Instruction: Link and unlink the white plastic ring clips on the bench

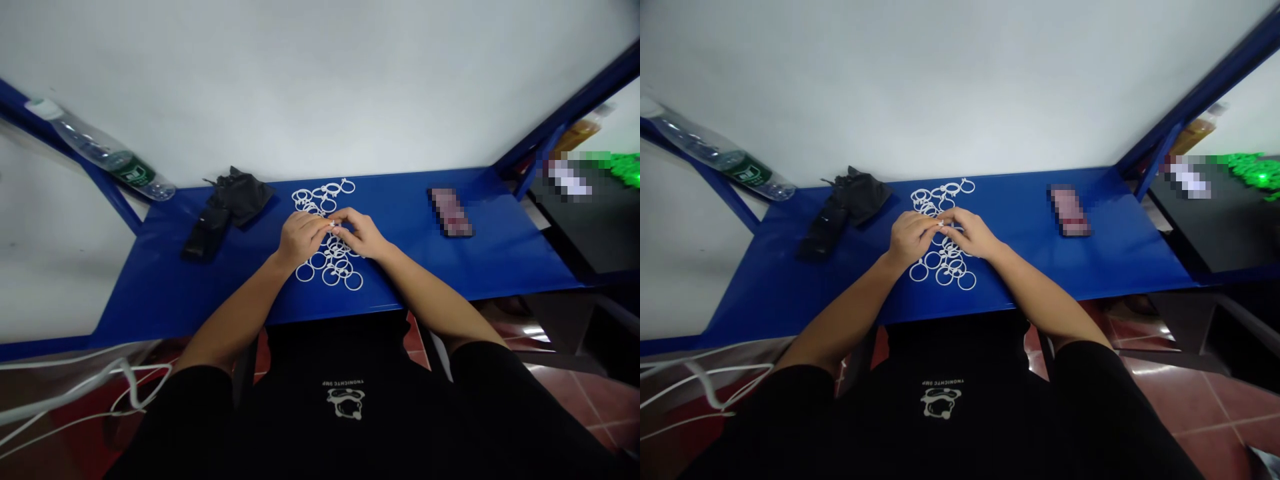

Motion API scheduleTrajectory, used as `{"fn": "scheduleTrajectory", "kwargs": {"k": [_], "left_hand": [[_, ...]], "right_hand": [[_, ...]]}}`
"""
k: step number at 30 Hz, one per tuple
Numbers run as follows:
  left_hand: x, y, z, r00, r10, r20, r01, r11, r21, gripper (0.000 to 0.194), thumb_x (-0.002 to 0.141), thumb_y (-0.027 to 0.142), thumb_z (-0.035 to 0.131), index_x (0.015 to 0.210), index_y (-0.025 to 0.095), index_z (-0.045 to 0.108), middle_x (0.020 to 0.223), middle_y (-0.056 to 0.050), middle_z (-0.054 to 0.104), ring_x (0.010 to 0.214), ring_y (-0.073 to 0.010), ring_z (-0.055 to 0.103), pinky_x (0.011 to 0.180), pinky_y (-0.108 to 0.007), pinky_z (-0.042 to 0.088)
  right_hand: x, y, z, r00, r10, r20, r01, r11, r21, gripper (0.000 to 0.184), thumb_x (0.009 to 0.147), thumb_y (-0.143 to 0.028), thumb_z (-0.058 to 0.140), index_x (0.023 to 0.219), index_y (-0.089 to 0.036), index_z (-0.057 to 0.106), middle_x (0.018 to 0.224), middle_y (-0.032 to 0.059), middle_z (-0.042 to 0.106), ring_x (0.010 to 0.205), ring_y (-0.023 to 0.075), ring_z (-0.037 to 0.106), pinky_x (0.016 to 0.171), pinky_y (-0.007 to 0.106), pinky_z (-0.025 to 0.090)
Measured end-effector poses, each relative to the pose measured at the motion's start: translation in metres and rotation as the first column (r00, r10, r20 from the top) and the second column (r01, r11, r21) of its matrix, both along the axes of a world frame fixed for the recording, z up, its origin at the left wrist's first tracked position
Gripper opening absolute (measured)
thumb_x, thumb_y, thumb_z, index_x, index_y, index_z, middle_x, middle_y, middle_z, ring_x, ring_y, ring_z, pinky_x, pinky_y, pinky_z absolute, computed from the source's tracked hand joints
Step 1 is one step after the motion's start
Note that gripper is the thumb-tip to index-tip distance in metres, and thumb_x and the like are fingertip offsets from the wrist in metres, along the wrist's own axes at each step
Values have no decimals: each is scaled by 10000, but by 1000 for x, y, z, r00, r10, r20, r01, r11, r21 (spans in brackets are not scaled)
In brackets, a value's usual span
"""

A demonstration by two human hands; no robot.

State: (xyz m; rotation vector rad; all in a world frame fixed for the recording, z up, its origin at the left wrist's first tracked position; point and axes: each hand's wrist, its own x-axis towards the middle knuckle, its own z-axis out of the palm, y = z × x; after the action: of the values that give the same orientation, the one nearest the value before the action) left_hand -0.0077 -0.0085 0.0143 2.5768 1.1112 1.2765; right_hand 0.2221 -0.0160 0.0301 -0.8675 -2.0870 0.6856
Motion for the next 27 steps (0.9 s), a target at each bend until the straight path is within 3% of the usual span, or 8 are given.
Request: {"fn": "scheduleTrajectory", "kwargs": {"k": [10, 15, 18, 22, 25, 27], "left_hand": [[3, 2, -2, 999, -38, -4, 39, 993, 108, 301, 1175, 375, 530, 1061, 248, 778, 988, -55, 823, 924, -213, 759, 886, -399, 566], [2, 7, -5, 1000, -22, 18, 21, 999, 30, 269, 1168, 319, 542, 1260, 204, 768, 1091, -89, 822, 1016, -225, 768, 921, -395, 589], [-3, 13, -10, 998, -6, -60, 2, 998, -68, 229, 1130, 293, 622, 1257, 193, 783, 1118, -99, 809, 1042, -243, 760, 930, -404, 597], [-5, 17, -16, 973, -67, -223, 22, 980, -199, 152, 1075, 283, 720, 1162, 214, 824, 1121, -88, 795, 1065, -258, 736, 972, -423, 595], [-4, 18, -16, 948, -129, -291, 49, 963, -267, 151, 1075, 284, 721, 1161, 231, 833, 1113, -77, 792, 1074, -257, 727, 995, -427, 589], [-4, 17, -15, 943, -142, -300, 54, 958, -281, 163, 1079, 282, 712, 1173, 230, 834, 1118, -78, 793, 1076, -257, 727, 1004, -430, 585]], "right_hand": [[3, 5, -6, 998, 16, -59, -11, 997, 71, 364, 1157, -575, 538, 1215, -254, 699, 1135, 78, 785, 1065, 228, 749, 961, 395, 602], [14, 15, -3, 995, -93, 19, 88, 980, 180, 301, 1126, -509, 606, 1204, -247, 731, 1007, 55, 792, 954, 229, 733, 928, 406, 597], [24, 19, -2, 985, -124, 122, 102, 980, 173, 285, 1127, -408, 579, 1275, -220, 733, 971, 57, 795, 904, 228, 732, 895, 401, 593], [29, 23, -4, 969, -94, 229, 67, 990, 120, 324, 1078, -281, 603, 1372, -213, 719, 1183, 90, 802, 889, 215, 726, 858, 386, 598], [31, 27, -7, 962, -83, 259, 57, 992, 109, 405, 1032, -301, 686, 1428, -217, 706, 1405, 134, 727, 984, 241, 727, 872, 398, 612], [31, 31, -11, 957, -100, 274, 71, 991, 114, 430, 1017, -327, 719, 1429, -203, 713, 1416, 156, 710, 1087, 282, 721, 924, 426, 613]]}}
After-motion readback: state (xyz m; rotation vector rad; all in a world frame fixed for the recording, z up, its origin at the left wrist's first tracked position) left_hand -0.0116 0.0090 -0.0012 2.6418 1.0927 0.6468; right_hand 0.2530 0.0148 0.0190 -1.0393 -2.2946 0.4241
